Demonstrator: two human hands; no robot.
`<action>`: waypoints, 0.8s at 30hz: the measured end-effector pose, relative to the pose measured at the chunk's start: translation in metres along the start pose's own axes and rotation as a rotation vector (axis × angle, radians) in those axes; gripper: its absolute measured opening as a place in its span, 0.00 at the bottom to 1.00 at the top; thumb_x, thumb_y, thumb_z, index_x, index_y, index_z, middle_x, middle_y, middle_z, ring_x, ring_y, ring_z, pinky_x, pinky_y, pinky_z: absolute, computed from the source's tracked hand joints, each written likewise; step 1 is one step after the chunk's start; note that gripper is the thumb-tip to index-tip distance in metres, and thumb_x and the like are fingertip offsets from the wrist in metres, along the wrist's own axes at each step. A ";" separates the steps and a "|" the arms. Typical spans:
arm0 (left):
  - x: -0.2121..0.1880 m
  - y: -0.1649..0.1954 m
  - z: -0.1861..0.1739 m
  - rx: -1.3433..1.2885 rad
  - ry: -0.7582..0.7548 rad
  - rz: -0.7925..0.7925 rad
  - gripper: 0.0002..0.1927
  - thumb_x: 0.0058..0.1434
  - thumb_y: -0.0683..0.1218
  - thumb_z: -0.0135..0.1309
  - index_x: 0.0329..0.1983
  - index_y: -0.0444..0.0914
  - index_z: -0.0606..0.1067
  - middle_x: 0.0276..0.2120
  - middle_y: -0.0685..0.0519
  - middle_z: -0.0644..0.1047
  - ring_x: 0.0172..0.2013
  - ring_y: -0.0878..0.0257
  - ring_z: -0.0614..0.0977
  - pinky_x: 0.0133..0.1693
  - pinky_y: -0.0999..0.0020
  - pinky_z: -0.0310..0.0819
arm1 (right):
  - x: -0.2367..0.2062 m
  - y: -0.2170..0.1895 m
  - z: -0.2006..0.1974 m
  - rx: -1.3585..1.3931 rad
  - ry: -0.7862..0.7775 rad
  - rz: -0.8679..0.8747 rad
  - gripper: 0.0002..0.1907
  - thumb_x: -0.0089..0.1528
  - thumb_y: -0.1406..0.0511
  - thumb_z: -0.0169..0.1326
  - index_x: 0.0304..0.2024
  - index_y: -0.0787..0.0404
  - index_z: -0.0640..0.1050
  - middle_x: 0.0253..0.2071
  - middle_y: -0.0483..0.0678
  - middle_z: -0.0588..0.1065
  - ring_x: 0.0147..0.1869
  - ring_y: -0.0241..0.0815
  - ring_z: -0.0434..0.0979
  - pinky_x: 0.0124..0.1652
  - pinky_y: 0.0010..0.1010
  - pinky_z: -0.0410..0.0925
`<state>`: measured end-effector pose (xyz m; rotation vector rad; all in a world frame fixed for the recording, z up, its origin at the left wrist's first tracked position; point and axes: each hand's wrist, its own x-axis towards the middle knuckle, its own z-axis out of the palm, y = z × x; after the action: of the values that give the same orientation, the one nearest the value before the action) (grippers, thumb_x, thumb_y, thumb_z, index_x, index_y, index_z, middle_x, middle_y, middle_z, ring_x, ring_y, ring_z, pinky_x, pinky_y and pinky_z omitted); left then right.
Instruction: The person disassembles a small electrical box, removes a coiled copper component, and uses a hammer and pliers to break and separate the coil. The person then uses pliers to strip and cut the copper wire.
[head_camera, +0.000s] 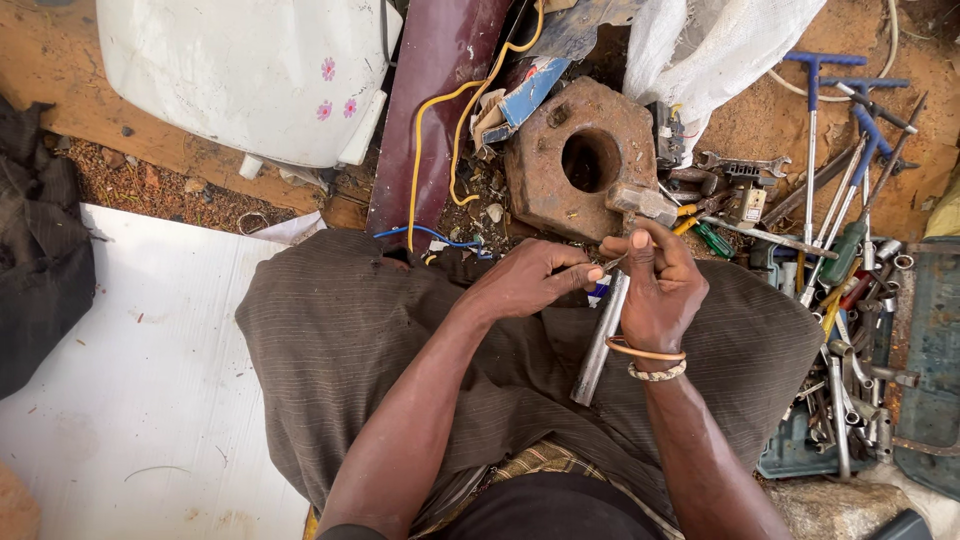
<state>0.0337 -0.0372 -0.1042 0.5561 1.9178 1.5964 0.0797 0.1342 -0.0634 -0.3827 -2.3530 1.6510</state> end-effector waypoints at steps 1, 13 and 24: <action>0.001 0.000 -0.001 0.010 0.031 0.027 0.23 0.67 0.60 0.53 0.41 0.35 0.80 0.28 0.44 0.78 0.31 0.52 0.78 0.37 0.57 0.72 | 0.002 0.002 -0.002 0.019 0.010 0.039 0.18 0.71 0.61 0.54 0.56 0.69 0.76 0.39 0.56 0.82 0.43 0.44 0.85 0.41 0.31 0.78; -0.003 -0.023 -0.041 0.005 0.373 -0.048 0.20 0.68 0.58 0.52 0.41 0.36 0.80 0.30 0.45 0.80 0.32 0.50 0.80 0.36 0.56 0.72 | -0.001 0.062 -0.014 0.010 0.075 0.037 0.27 0.70 0.55 0.55 0.62 0.68 0.70 0.54 0.61 0.77 0.59 0.54 0.80 0.57 0.43 0.75; 0.017 -0.068 -0.047 -0.058 0.343 -0.310 0.28 0.72 0.61 0.46 0.31 0.36 0.83 0.31 0.54 0.80 0.36 0.63 0.78 0.41 0.57 0.69 | -0.019 0.086 -0.025 0.558 -0.228 0.844 0.28 0.69 0.46 0.45 0.55 0.60 0.75 0.27 0.48 0.74 0.27 0.40 0.74 0.27 0.32 0.71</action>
<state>-0.0074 -0.0745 -0.1676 -0.0475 2.0696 1.6104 0.1126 0.1776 -0.1373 -1.2248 -1.8080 2.7297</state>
